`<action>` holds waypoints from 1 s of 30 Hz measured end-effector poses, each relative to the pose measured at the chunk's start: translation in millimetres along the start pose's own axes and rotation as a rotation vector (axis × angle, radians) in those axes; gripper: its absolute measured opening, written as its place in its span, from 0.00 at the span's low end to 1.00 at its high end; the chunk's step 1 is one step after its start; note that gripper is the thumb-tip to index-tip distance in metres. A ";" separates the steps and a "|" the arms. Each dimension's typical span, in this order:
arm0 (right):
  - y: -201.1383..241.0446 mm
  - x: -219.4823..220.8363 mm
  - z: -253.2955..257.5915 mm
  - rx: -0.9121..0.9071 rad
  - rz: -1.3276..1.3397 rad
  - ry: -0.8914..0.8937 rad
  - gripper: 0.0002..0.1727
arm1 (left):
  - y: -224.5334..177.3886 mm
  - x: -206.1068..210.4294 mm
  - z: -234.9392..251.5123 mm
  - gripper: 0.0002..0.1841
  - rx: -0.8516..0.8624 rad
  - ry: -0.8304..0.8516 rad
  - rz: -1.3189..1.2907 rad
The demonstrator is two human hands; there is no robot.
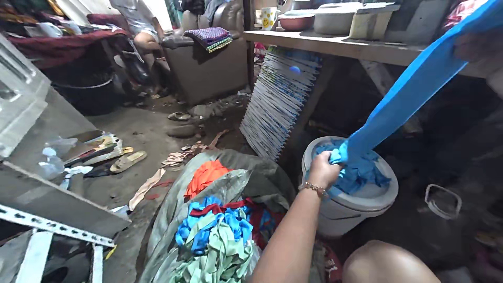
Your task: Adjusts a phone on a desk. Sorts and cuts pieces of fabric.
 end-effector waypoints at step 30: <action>-137.2 19.3 -307.6 0.643 -0.833 0.779 0.29 | 379.7 -194.5 -192.6 0.17 -0.870 -0.526 0.310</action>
Point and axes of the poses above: each hand's wrist, its own z-axis towards the middle knuckle, its own x-axis out of the palm, y = z × x, the point moved 5 cm from there along z, towards the middle knuckle, and after that the axes turned 15 degrees about z, right-handed, at the moved point
